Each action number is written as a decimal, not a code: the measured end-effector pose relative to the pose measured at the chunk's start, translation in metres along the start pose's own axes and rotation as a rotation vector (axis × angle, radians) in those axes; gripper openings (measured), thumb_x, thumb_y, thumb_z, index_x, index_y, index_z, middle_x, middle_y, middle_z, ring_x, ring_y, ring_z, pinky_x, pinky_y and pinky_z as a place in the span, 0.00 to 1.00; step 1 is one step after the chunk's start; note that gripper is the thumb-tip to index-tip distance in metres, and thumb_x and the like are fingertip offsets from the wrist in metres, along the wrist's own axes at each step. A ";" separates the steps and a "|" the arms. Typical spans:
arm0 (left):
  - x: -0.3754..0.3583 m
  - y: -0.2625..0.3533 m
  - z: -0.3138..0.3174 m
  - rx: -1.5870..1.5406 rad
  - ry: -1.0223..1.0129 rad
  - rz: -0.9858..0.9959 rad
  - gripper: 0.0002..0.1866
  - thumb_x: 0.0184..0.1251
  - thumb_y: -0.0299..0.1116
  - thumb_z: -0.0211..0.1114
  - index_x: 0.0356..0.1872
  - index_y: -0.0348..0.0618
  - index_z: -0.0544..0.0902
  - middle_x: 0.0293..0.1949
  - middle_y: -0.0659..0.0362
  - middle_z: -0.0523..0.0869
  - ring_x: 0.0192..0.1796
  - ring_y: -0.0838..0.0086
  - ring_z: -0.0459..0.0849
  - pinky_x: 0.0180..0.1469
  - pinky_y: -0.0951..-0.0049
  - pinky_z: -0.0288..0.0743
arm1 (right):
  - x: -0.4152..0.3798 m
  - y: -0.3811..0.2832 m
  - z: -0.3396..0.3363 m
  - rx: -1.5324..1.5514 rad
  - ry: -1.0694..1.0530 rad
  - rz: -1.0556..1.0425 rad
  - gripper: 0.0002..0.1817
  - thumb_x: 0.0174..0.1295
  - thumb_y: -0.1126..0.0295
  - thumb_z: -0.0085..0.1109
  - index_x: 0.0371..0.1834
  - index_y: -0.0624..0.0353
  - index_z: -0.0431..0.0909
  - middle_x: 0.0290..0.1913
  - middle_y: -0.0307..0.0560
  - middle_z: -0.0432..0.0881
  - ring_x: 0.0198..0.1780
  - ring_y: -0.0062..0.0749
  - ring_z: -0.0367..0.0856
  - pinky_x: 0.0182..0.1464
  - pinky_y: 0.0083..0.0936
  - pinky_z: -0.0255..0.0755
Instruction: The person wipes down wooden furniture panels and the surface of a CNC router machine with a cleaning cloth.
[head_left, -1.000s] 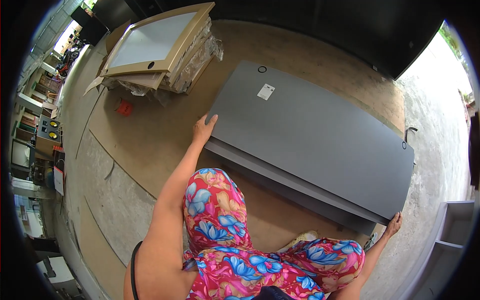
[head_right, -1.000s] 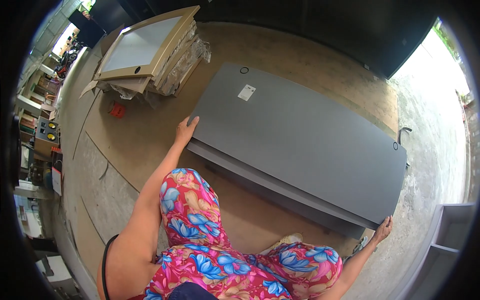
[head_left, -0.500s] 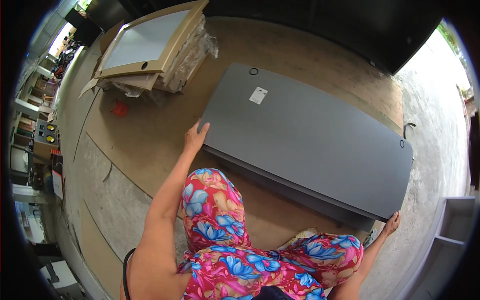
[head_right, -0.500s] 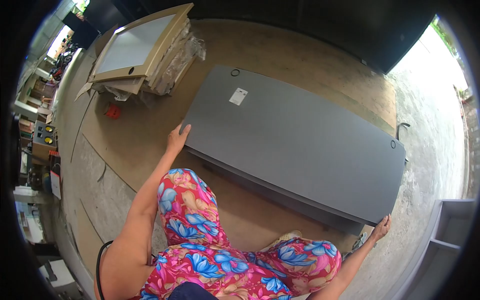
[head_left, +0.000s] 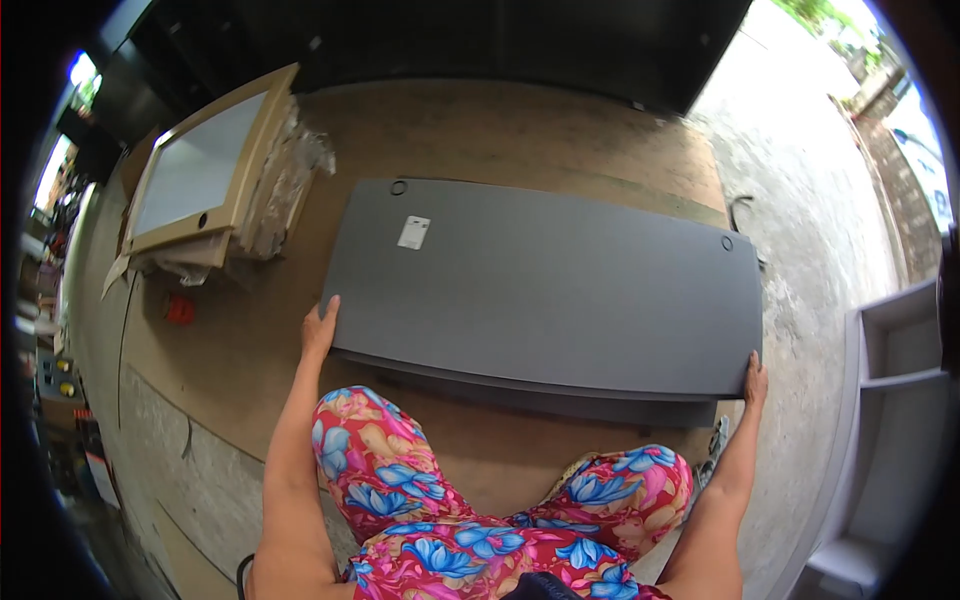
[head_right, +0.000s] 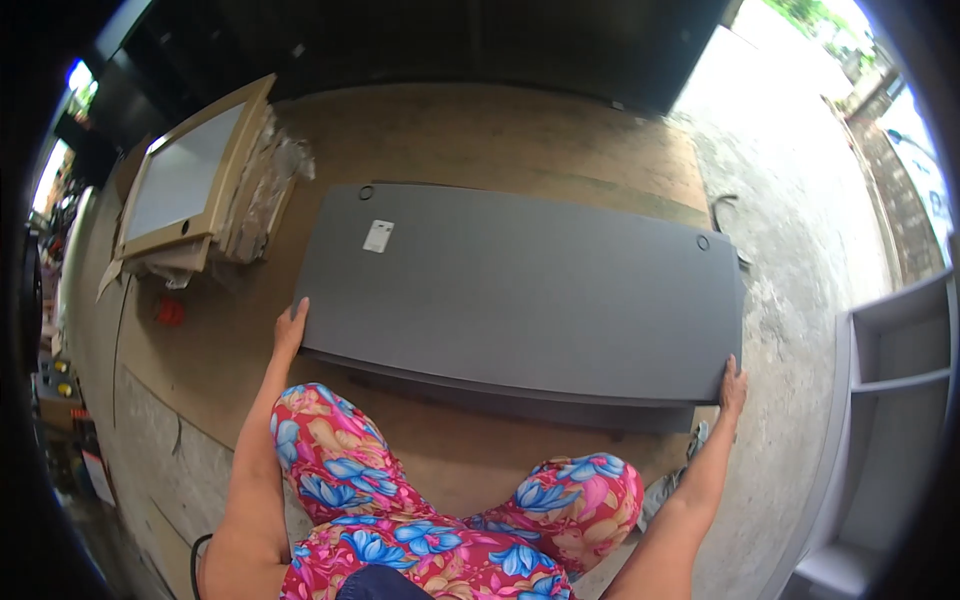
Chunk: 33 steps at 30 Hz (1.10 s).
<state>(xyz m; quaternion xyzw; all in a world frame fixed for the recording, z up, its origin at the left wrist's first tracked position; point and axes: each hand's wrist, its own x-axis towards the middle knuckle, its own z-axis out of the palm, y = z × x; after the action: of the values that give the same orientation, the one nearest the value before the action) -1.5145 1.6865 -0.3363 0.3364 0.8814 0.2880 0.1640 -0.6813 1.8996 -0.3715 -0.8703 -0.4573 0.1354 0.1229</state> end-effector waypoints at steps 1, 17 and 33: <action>-0.001 0.002 0.001 -0.028 0.005 -0.023 0.36 0.61 0.58 0.56 0.53 0.29 0.74 0.52 0.40 0.78 0.58 0.53 0.75 0.59 0.64 0.65 | -0.020 -0.020 -0.007 -0.059 0.017 0.060 0.47 0.55 0.29 0.36 0.62 0.63 0.65 0.57 0.67 0.71 0.61 0.57 0.67 0.62 0.44 0.60; 0.011 -0.004 0.004 -0.001 -0.002 0.035 0.37 0.63 0.61 0.52 0.51 0.28 0.76 0.51 0.44 0.80 0.55 0.57 0.77 0.58 0.67 0.66 | -0.057 -0.032 -0.006 -0.013 0.169 0.191 0.44 0.54 0.30 0.42 0.62 0.55 0.65 0.60 0.58 0.69 0.63 0.53 0.64 0.62 0.50 0.56; 0.037 0.166 0.022 0.423 -0.214 0.583 0.35 0.58 0.40 0.64 0.62 0.27 0.63 0.62 0.38 0.67 0.66 0.51 0.63 0.66 0.62 0.58 | -0.119 -0.114 0.020 -0.117 0.235 -0.286 0.37 0.60 0.46 0.48 0.68 0.55 0.57 0.71 0.54 0.53 0.73 0.51 0.44 0.68 0.58 0.37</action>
<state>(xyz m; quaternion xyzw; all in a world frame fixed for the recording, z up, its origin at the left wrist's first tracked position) -1.4473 1.8215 -0.2544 0.6278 0.7665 0.0976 0.0933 -0.8402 1.8660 -0.3371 -0.8120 -0.5658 -0.0129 0.1429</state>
